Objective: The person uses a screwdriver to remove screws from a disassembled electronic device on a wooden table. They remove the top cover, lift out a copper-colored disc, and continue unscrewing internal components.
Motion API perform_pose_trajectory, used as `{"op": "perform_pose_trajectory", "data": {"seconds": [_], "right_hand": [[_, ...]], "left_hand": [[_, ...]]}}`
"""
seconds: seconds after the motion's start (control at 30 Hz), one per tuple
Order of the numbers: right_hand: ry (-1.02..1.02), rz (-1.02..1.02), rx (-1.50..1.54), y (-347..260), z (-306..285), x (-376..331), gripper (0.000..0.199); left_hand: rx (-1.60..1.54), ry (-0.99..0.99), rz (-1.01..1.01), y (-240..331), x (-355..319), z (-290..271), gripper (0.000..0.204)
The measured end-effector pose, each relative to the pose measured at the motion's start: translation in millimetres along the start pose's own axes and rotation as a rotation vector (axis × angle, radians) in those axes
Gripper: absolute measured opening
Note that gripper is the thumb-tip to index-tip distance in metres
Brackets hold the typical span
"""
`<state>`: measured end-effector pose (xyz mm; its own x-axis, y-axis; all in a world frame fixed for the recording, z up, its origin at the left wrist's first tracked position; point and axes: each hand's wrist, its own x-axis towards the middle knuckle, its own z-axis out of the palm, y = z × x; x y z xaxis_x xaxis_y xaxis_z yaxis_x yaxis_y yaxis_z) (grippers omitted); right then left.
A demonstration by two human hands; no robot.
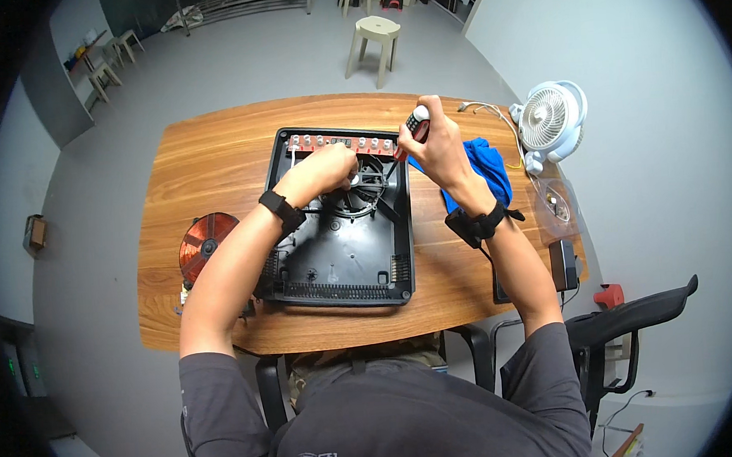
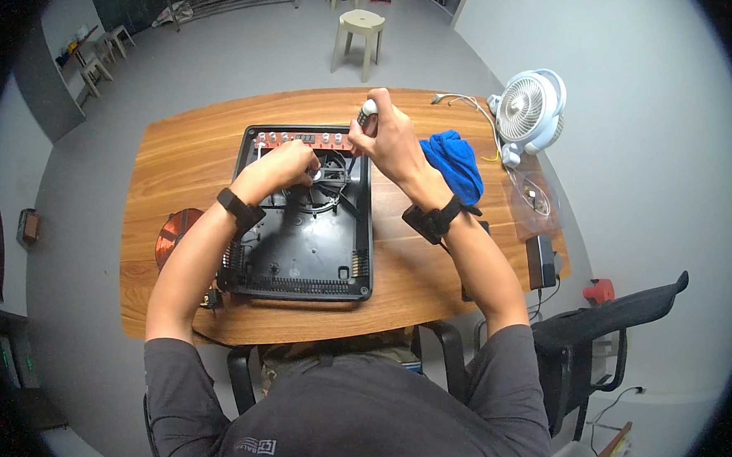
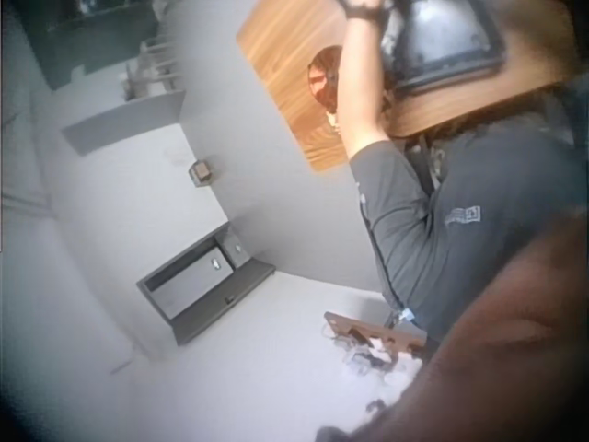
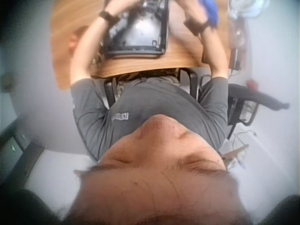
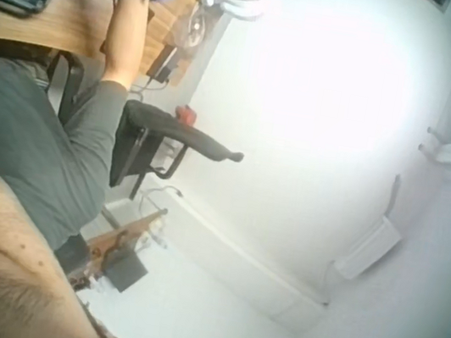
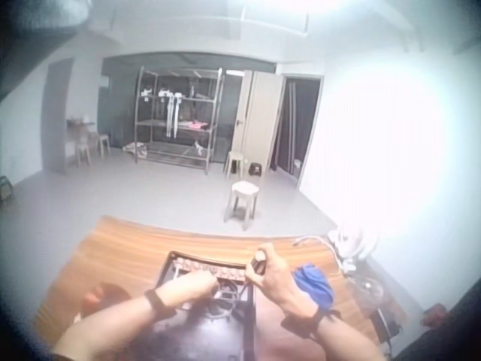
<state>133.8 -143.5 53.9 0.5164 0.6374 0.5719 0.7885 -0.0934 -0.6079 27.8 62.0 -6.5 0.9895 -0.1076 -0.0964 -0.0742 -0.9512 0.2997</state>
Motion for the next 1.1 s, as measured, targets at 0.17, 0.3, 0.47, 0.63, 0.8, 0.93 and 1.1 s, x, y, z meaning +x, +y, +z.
{"op": "perform_pose_trajectory", "data": {"seconds": [0.17, 0.3, 0.47, 0.63, 0.8, 0.93, 1.1], "right_hand": [[-0.016, -0.017, -0.030, -1.8, -0.5, -3.3, 0.038], [-0.039, -0.059, -0.053, -8.9, 1.9, -7.0, 0.039], [-0.065, -0.178, -0.159, -18.0, 5.2, -5.7, 0.035], [-0.103, -0.070, -0.190, -13.6, 1.7, -0.4, 0.033], [-0.173, 0.003, -0.422, -28.0, -16.4, 10.3, 0.038], [-0.239, -0.002, -0.452, -26.1, -20.3, 13.3, 0.037], [-0.375, -0.038, -0.404, -34.6, -29.2, 17.6, 0.032]], "left_hand": [[-0.027, 0.023, 0.003, -2.2, -1.4, 0.9, 0.036], [-0.013, 0.004, 0.005, -0.9, -0.4, -1.3, 0.035], [-0.049, -0.001, 0.006, -2.4, -0.7, -0.7, 0.035], [-0.061, -0.016, 0.010, -0.2, -0.2, -2.3, 0.036], [-0.026, -0.020, -0.006, 4.1, -1.2, -5.3, 0.037], [-0.057, -0.023, -0.020, 4.4, -2.4, -6.5, 0.038], [-0.051, -0.037, -0.026, 6.0, -2.7, -7.7, 0.039]]}}
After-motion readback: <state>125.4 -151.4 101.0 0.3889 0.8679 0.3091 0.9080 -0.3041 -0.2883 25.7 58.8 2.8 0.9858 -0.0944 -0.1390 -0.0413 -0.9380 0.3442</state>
